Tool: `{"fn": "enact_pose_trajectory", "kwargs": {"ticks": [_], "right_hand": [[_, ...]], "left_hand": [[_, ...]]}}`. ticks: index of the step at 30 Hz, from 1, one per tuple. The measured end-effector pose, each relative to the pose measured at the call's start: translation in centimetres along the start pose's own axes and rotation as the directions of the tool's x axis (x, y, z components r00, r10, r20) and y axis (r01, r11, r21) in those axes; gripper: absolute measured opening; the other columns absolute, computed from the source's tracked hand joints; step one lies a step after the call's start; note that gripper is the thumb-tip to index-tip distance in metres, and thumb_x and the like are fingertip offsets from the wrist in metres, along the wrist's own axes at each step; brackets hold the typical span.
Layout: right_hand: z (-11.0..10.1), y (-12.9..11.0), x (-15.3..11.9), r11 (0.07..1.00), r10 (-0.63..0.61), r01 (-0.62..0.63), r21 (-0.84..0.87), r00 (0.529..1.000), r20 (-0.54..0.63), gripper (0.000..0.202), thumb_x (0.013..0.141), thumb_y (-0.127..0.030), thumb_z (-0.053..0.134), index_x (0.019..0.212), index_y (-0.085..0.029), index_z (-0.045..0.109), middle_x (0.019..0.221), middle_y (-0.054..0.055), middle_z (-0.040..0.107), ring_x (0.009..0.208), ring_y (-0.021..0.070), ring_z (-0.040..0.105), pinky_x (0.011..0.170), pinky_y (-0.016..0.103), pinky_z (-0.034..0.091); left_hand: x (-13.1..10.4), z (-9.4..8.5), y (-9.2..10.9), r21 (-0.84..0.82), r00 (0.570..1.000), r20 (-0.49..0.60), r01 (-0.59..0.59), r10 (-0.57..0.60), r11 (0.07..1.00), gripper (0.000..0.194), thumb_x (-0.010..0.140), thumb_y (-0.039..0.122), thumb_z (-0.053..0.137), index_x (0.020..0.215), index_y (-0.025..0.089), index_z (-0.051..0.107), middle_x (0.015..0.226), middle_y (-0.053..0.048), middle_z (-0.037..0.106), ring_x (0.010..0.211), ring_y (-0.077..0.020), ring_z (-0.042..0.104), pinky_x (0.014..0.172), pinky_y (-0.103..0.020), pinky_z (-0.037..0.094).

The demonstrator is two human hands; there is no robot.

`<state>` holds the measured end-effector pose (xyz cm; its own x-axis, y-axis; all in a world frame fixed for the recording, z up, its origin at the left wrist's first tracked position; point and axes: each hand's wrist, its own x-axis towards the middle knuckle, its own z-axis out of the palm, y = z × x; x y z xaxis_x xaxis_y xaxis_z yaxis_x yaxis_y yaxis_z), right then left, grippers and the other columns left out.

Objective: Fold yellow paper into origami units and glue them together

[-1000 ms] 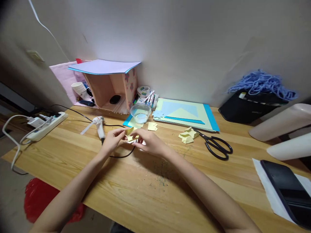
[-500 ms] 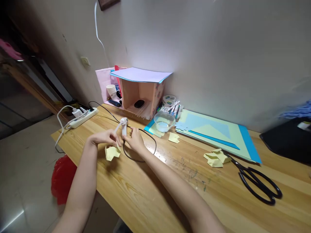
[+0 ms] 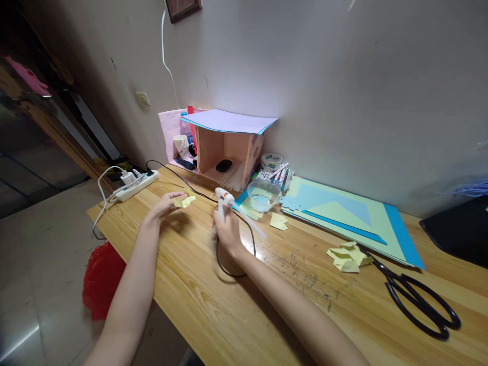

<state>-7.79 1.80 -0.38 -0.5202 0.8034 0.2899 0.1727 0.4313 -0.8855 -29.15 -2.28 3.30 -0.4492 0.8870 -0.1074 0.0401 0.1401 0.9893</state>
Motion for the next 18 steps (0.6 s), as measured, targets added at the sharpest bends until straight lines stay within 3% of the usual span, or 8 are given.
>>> {"fn": "enact_pose_trajectory", "kwargs": {"ticks": [3, 7, 11, 18], "right_hand": [[-3.5, 0.0, -3.2, 0.996, 0.046, -0.042, 0.082, 0.998, -0.046, 0.024, 0.086, -0.039, 0.039, 0.088, -0.019, 0.052, 0.063, 0.001, 0.058, 0.058, 0.0165, 0.055, 0.064, 0.030, 0.044], [-6.3, 0.7, -5.9, 0.995, -0.010, 0.005, 0.102, 0.999, 0.053, 0.027, 0.085, -0.037, 0.042, 0.069, -0.019, 0.055, 0.066, 0.003, 0.059, 0.064, 0.0168, 0.057, 0.064, 0.029, 0.044], [-6.8, 1.6, -6.1, 0.989, 0.030, -0.046, 0.142, 0.993, 0.116, 0.026, 0.085, -0.036, 0.043, 0.073, -0.018, 0.057, 0.068, 0.002, 0.062, 0.060, 0.0157, 0.058, 0.062, 0.029, 0.045], [-6.8, 2.0, -6.0, 0.996, 0.008, -0.023, 0.086, 0.986, 0.168, 0.027, 0.086, -0.033, 0.040, 0.070, -0.018, 0.056, 0.065, 0.001, 0.060, 0.063, 0.0156, 0.056, 0.067, 0.029, 0.044]], "left_hand": [[0.3, 2.3, -0.7, 0.054, 0.999, 0.032, 0.033, -0.035, 0.998, 0.029, 0.049, 0.030, 0.072, 0.069, 0.010, 0.066, 0.063, -0.005, 0.064, 0.054, -0.0121, 0.056, 0.052, -0.021, 0.042], [-0.7, 5.6, -1.2, 0.122, 0.990, 0.126, 0.051, -0.066, 0.991, 0.019, 0.054, 0.027, 0.067, 0.063, 0.010, 0.065, 0.054, -0.004, 0.062, 0.046, -0.0115, 0.054, 0.045, -0.020, 0.039], [-1.6, 7.5, -1.3, 0.198, 0.971, 0.216, 0.061, -0.105, 0.978, 0.018, 0.060, 0.028, 0.062, 0.064, 0.010, 0.064, 0.052, -0.003, 0.060, 0.042, -0.0120, 0.053, 0.039, -0.020, 0.038], [-1.6, 8.3, -2.0, 0.299, 0.968, 0.236, 0.007, -0.081, 0.954, 0.012, 0.064, 0.022, 0.057, 0.064, 0.010, 0.062, 0.046, 0.001, 0.052, 0.038, -0.0084, 0.050, 0.037, -0.017, 0.037]]}}
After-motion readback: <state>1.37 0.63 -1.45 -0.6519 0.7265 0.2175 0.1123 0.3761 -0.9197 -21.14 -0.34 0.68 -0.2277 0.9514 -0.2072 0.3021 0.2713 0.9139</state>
